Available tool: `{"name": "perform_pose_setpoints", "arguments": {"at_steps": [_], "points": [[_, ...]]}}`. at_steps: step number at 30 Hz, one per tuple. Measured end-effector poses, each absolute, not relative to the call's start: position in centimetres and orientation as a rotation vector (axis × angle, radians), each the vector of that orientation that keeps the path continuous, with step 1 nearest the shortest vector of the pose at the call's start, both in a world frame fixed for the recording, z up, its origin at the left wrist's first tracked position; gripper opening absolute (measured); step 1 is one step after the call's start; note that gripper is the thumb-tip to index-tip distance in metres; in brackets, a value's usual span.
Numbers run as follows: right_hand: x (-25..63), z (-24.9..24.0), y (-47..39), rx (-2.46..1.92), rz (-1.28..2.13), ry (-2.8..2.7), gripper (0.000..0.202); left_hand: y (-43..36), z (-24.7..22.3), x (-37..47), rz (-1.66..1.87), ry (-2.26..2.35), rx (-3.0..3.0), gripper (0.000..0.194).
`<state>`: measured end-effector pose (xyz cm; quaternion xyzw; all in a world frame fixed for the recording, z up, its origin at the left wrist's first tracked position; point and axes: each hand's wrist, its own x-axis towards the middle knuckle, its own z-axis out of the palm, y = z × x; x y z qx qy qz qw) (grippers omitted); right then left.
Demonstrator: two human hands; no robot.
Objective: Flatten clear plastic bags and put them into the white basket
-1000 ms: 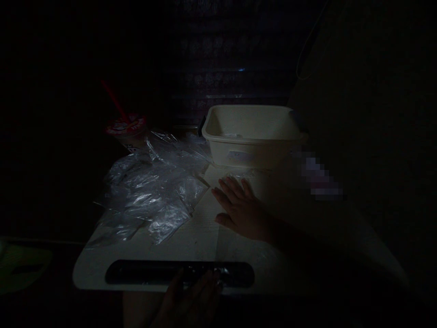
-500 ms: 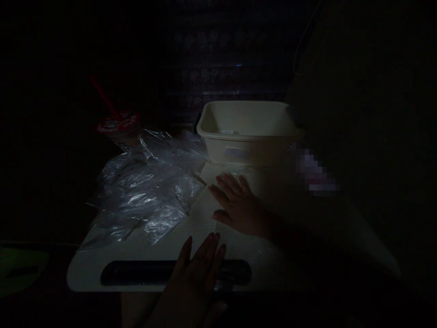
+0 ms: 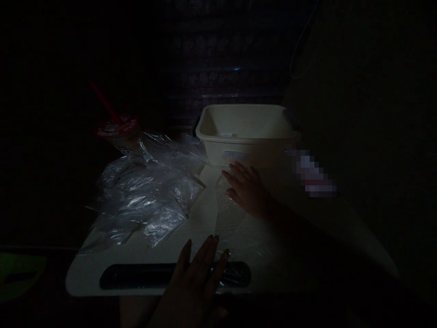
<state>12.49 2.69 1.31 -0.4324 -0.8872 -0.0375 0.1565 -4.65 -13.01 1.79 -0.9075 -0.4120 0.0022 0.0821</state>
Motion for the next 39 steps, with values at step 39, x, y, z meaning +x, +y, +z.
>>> {"name": "perform_pose_setpoints", "arguments": {"at_steps": [39], "points": [[21.2,4.0,0.6,-1.639,0.525,-1.985,0.013,-12.1,3.7,1.1,-0.809,-1.082,-2.995,0.032]]}}
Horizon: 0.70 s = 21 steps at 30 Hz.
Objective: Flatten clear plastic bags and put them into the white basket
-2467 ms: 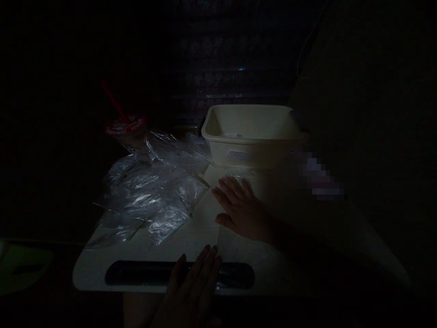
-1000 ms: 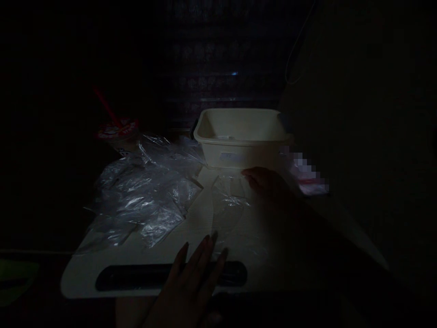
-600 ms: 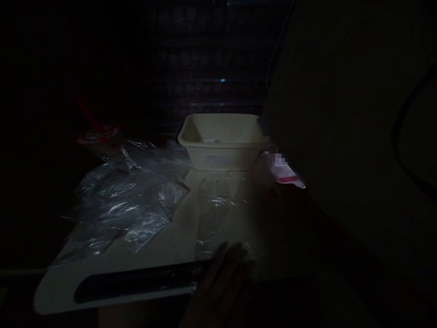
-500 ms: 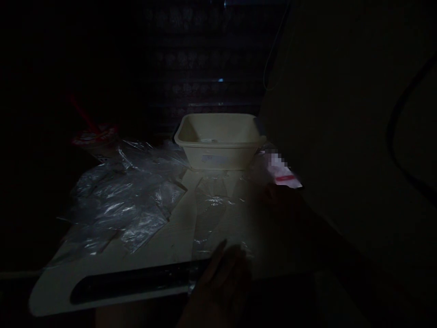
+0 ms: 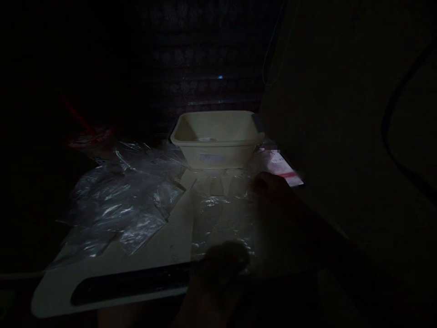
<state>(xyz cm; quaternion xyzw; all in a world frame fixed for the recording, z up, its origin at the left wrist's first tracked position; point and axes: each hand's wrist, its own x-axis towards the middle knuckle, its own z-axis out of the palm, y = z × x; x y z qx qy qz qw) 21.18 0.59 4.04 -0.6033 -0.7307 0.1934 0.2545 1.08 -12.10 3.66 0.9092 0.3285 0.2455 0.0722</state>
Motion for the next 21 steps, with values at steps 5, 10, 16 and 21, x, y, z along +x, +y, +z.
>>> {"name": "perform_pose_setpoints", "arguments": {"at_steps": [5,10,16,21], "points": [[20.1,4.6,0.5,-1.425,0.732,-1.889,0.023,-7.3,6.2,0.1,0.732,1.179,2.374,0.033],[18.9,4.1,1.0,-1.236,0.942,-1.883,0.039,-1.1,4.4,0.5,0.850,1.165,2.165,0.032],[18.0,2.2,1.6,-1.172,1.437,-1.531,0.043,0.4,1.7,0.9,0.773,0.992,2.222,0.028],[18.3,1.6,1.9,-1.183,1.428,-1.416,0.031,0.6,1.5,0.1,0.783,0.823,2.508,0.019]]}}
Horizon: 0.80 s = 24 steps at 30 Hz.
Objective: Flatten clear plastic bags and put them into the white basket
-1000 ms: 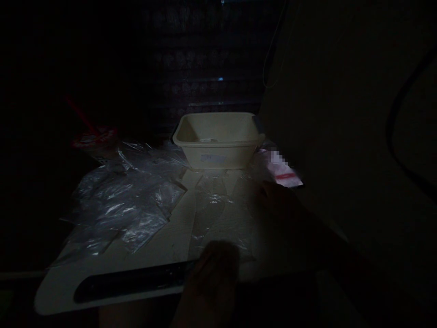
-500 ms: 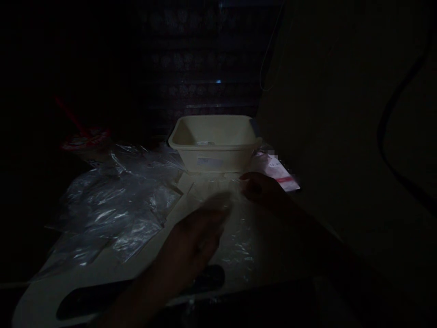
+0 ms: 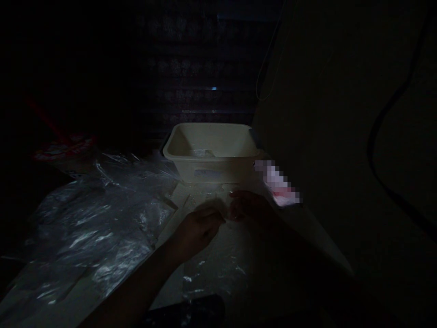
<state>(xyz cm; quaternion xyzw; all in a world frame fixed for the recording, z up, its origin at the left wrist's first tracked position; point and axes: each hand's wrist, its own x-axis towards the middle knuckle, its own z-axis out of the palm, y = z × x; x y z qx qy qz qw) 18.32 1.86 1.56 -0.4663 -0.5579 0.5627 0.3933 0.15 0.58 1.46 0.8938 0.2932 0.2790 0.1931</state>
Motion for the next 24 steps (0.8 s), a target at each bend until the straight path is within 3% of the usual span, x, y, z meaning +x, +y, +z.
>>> {"name": "perform_pose_setpoints", "arguments": {"at_steps": [8,24], "points": [[19.4,2.0,1.3,-1.479,0.795,-2.069,0.021,0.9,1.2,-0.2,0.664,0.895,2.897,0.021],[19.9,1.9,0.9,-1.507,0.765,-2.166,0.023,0.6,1.3,-0.4,0.719,1.007,2.739,0.016]]}}
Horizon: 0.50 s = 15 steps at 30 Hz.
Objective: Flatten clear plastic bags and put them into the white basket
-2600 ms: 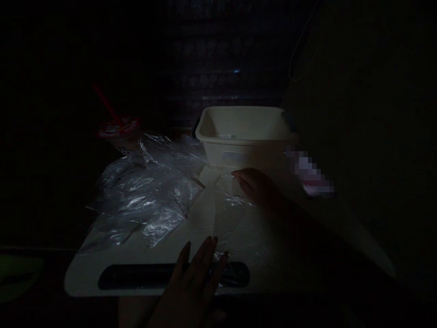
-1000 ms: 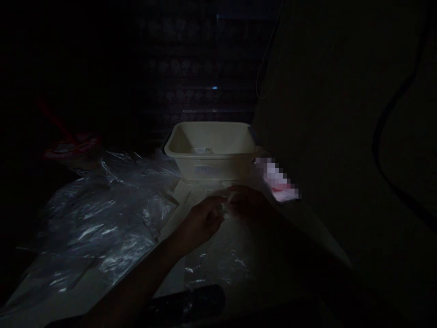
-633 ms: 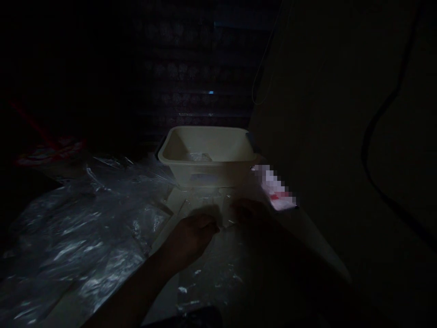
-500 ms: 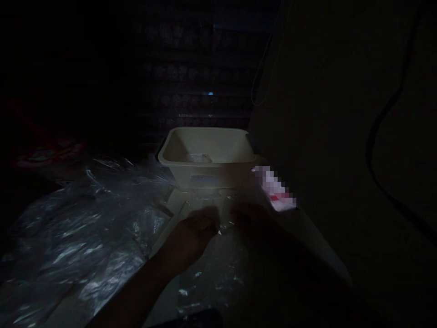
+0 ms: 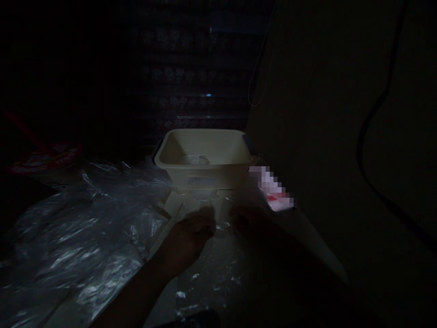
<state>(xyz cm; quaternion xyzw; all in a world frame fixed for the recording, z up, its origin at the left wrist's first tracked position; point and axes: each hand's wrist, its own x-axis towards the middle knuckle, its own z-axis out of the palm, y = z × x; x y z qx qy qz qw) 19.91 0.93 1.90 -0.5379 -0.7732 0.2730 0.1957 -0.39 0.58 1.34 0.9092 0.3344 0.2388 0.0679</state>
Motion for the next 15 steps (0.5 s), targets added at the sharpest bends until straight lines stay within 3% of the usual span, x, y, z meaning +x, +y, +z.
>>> {"name": "perform_pose_setpoints", "arguments": {"at_steps": [15], "points": [[19.97,1.99,1.31,-1.600,0.854,-2.277,0.042,0.45,1.79,-0.14,0.656,1.024,2.622,0.017]]}}
